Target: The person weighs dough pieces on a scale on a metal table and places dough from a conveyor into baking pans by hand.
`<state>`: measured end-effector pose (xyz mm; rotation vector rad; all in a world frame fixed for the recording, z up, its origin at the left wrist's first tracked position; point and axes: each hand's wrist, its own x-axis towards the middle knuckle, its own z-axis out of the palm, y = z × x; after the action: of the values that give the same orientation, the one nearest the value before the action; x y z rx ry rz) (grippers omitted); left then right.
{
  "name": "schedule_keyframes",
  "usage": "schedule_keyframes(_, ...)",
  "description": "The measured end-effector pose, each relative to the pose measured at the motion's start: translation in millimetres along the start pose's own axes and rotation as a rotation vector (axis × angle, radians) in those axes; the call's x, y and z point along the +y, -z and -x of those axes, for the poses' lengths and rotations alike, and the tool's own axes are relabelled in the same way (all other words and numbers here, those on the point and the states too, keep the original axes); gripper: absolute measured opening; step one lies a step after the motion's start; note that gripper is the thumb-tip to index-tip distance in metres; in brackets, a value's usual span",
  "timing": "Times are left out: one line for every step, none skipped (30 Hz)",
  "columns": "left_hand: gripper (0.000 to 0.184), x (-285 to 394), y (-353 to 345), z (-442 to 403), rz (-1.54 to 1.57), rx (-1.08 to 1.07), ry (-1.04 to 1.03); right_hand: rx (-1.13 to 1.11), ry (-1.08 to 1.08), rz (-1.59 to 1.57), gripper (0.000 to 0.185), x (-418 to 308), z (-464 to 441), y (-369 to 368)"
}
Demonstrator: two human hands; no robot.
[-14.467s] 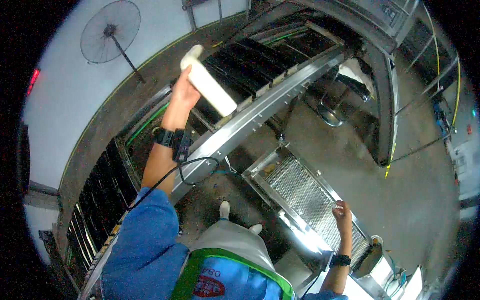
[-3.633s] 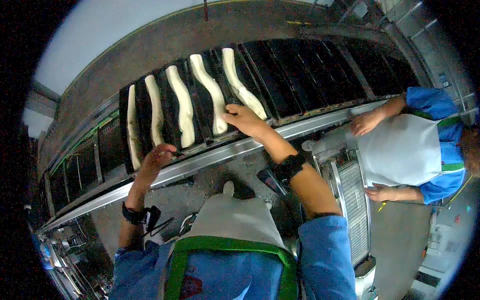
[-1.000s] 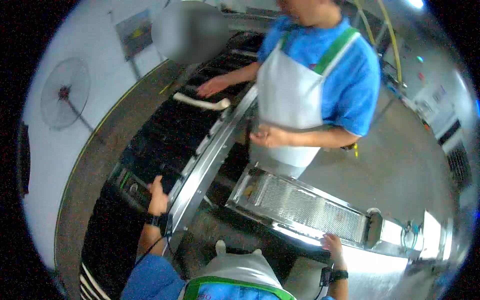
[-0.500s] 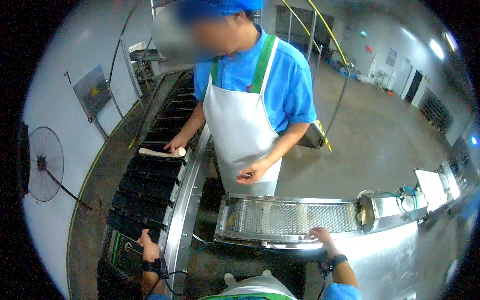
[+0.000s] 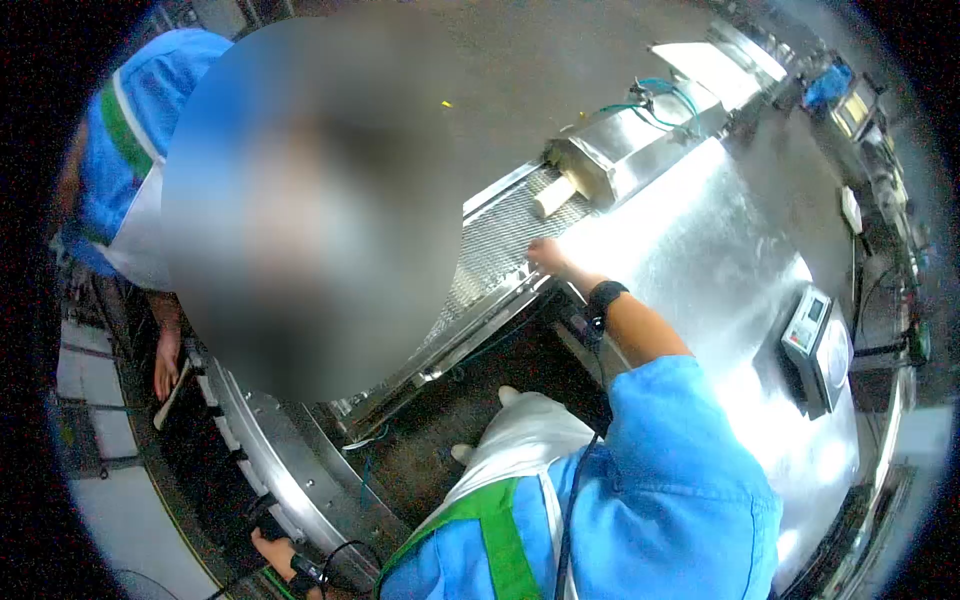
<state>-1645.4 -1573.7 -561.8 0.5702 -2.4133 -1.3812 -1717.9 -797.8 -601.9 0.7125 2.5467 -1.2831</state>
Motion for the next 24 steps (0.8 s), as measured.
schedule_keyframes(0.034,3,1,-9,0.106,-0.011,0.095,0.045,0.05,0.052,0.029,7,-1,6)
schedule_keyframes(0.034,1,2,-14,0.229,-0.01,0.29,0.093,0.098,0.106,0.03,15,-1,13)
schedule_keyframes(0.039,10,-4,-7,0.148,0.021,0.277,0.231,-0.037,0.06,0.031,9,-2,16)
schedule_keyframes(0.045,18,-9,0,0.067,0.052,0.266,0.303,0.032,0.15,0.032,14,-5,23)
schedule_keyframes(0.045,6,-3,-7,0.064,0.063,0.276,0.431,0.123,0.335,0.032,31,-22,25)
schedule_keyframes(0.042,8,3,-14,0.185,-0.044,0.325,0.452,0.018,0.312,0.035,28,-25,33)
schedule_keyframes(0.047,5,7,-7,0.114,-0.092,0.183,0.596,0.183,0.376,0.039,42,-34,39)
schedule_keyframes(0.052,26,3,7,0.047,-0.128,0.037,0.589,0.251,0.345,0.041,51,-44,51)
schedule_keyframes(0.058,96,-20,31,-0.251,-0.164,0.082,0.669,0.317,0.548,0.038,59,-55,58)
schedule_keyframes(0.063,74,-16,31,-0.201,-0.149,-0.025,0.656,0.348,0.649,0.037,76,-73,68)
schedule_keyframes(0.066,73,-14,40,-0.433,-0.07,-0.038,0.555,0.131,0.77,0.036,35,-55,74)
schedule_keyframes(0.065,92,-23,45,-0.385,-0.077,-0.059,0.583,0.348,0.865,0.038,57,-73,87)
schedule_keyframes(0.061,84,-27,47,-0.402,-0.004,-0.094,0.457,0.16,0.953,0.045,12,-55,88)
schedule_keyframes(0.057,89,-30,52,-0.437,0.0,-0.089,0.379,0.085,1.144,0.049,12,-61,91)
schedule_keyframes(0.053,93,-31,52,-0.468,-0.005,-0.094,0.344,0.025,1.386,0.049,26,-76,94)
schedule_keyframes(0.05,89,-31,47,-0.331,-0.015,-0.082,0.21,0.004,1.508,0.047,-13,-58,91)
schedule_keyframes(0.055,79,-29,47,-0.339,0.009,-0.09,0.232,0.013,1.373,0.043,3,-78,94)
schedule_keyframes(0.06,68,-27,46,-0.347,0.032,-0.098,0.275,0.058,1.374,0.038,11,-89,95)
schedule_keyframes(0.075,60,-25,47,-0.495,0.075,-0.109,0.233,0.09,1.414,0.035,9,-93,96)
schedule_keyframes(0.06,72,-31,49,-0.176,0.097,-0.024,0.336,0.294,1.382,0.022,25,-106,98)
schedule_keyframes(0.056,66,-29,49,-0.118,0.105,-0.024,0.405,0.493,1.345,0.019,40,-116,100)
schedule_keyframes(0.054,59,-27,48,-0.06,0.113,-0.025,0.301,0.529,1.312,0.02,25,-105,101)
schedule_keyframes(0.059,34,-21,45,-0.264,0.106,-0.101,0.2,0.561,1.271,0.021,-4,-82,103)
schedule_keyframes(0.059,41,-30,34,0.305,0.294,0.178,0.133,0.574,1.237,0.026,-25,-62,107)
